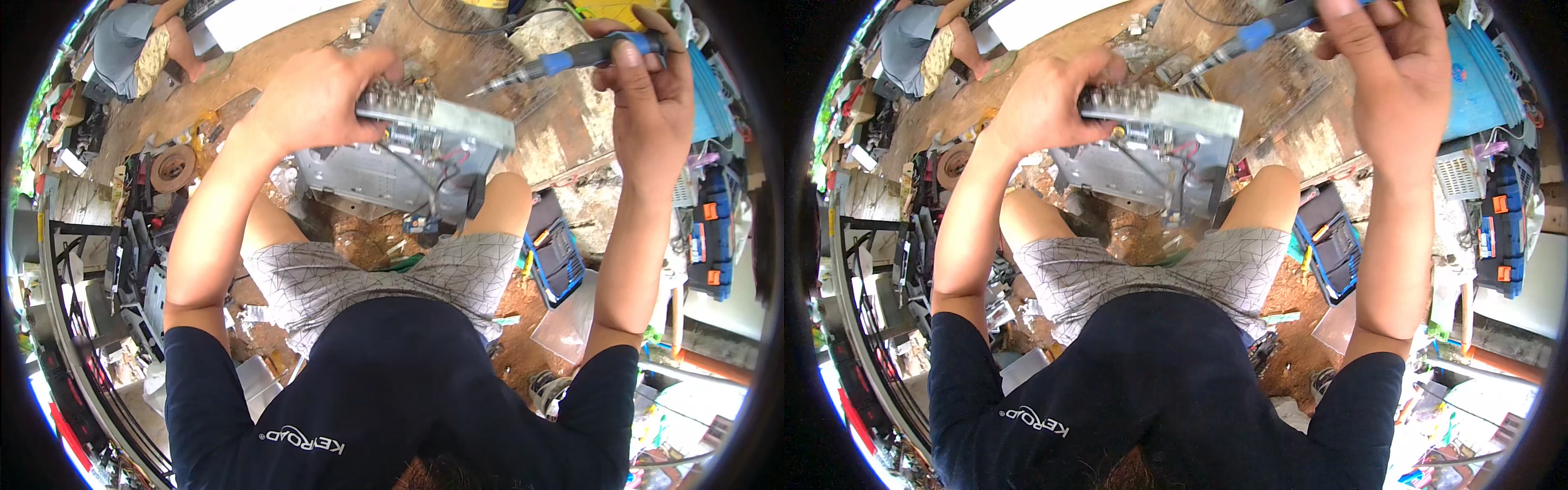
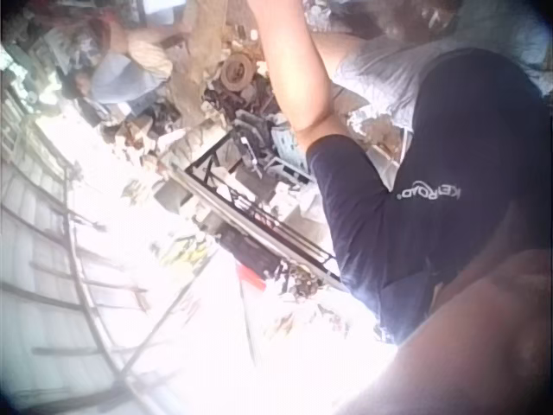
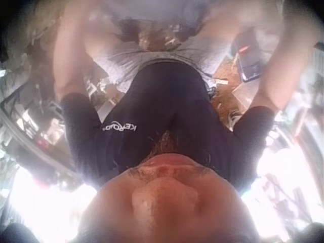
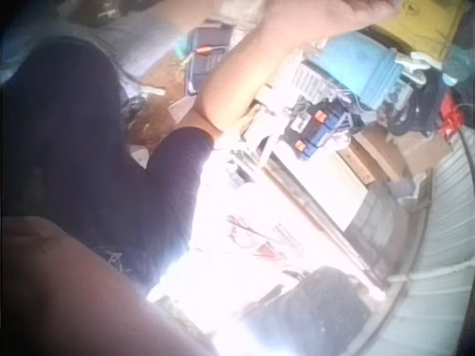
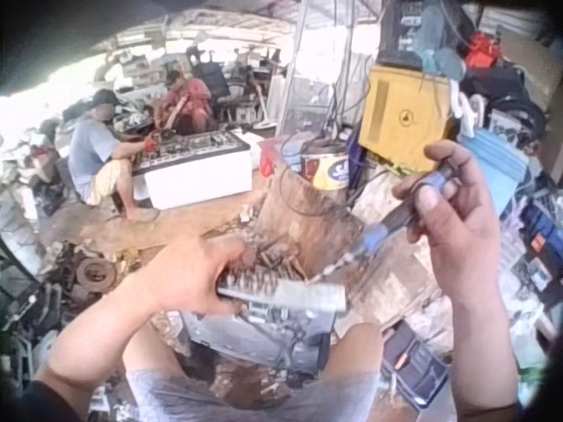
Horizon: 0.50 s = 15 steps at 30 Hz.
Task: The person disassembles an electronic receiver by using a screwdriver to remove screws from the metal casing and extracting the internal circuit boards.
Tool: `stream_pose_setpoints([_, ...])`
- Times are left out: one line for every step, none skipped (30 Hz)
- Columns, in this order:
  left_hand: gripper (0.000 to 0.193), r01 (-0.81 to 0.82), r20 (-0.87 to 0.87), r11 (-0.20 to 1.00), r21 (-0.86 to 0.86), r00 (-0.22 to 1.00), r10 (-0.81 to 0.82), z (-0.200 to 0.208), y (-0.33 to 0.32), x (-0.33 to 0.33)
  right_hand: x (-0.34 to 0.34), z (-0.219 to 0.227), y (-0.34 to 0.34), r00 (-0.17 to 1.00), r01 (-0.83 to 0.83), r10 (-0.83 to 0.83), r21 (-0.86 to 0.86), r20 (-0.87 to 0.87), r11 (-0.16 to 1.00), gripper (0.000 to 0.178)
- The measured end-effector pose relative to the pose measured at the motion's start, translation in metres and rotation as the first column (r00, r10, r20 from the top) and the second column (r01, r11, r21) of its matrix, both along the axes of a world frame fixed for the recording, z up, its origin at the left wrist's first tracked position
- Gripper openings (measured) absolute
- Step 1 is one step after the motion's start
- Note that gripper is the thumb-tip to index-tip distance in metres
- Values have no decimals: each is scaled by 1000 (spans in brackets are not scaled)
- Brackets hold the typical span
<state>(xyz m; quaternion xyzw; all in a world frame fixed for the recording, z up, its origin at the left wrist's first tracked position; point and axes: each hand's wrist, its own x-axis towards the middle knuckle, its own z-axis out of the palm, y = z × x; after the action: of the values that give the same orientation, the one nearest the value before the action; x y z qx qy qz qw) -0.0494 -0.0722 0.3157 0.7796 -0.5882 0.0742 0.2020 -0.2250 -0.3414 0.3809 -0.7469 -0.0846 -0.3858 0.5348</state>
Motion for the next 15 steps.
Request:
stream_pose_setpoints([44, 25, 4, 999, -38, 1000, -25, -3, 3, -4, 7, 6, 37, 997, 80, -80, -20, 25, 997, 20])
stream_pose_setpoints([42, 49, 7, 999, -9, 999, -49, 0, 5, -4, 7, 13, 47, 998, 65, -65, -1, -26, 998, 20])
stream_pose_setpoints([41, 70, 9, 997, 20, 998, -70, 3, 6, -5, 8, 20, 57, 996, 52, -50, 17, -75, 999, 21])
stream_pose_setpoints([40, 99, 0, 994, 46, 995, -99, 2, 2, -6, 5, 26, 62, 990, 57, -52, 30, -129, 998, 22])
stream_pose_setpoints([36, 122, -50, 991, 59, 992, -119, 2, -1, -5, 10, 12, 48, 992, 15, -20, -44, -122, 999, 31])
stream_pose_setpoints([35, 158, -60, 986, 52, 986, -155, 3, -7, -3, 14, 3, 35, 993, -29, 15, -118, -116, 993, 42])
stream_pose_setpoints([35, 187, -79, 981, 48, 980, -183, 0, -11, 1, 19, 0, 29, 990, -22, 10, -80, -139, 997, 44])
stream_pose_setpoints([34, 218, -88, 975, 41, 973, -214, -1, -12, 5, 22, -2, 28, 988, -2, -7, -57, -151, 998, 44])
stream_pose_setpoints([34, 209, -124, 976, 56, 972, -201, -2, -11, 5, 25, -5, 28, 986, 20, -25, -36, -164, 999, 44])
stream_pose_setpoints([35, 205, -156, 976, 75, 969, -192, -2, -11, 7, 28, -9, 28, 984, 47, -48, -13, -173, 999, 44])
stream_pose_setpoints([35, 204, -187, 975, 93, 965, -184, -3, -10, 9, 30, -12, 29, 986, 56, -60, -29, -154, 998, 41])
stream_pose_setpoints([36, 205, -218, 973, 111, 960, -177, -3, -7, 9, 32, -14, 30, 986, 35, -38, -24, -161, 999, 41])
stream_pose_setpoints([38, 202, -184, 975, 93, 966, -182, -4, -5, 8, 32, -16, 30, 985, 21, -24, -18, -170, 1000, 40])
stream_pose_setpoints([39, 194, -189, 976, 103, 967, -173, -4, -3, 7, 32, -18, 31, 984, 9, -11, -11, -178, 1000, 40])
stream_pose_setpoints([39, 188, -194, 976, 113, 967, -164, -3, -2, 7, 33, -19, 33, 984, 4, -7, -16, -180, 1000, 39])
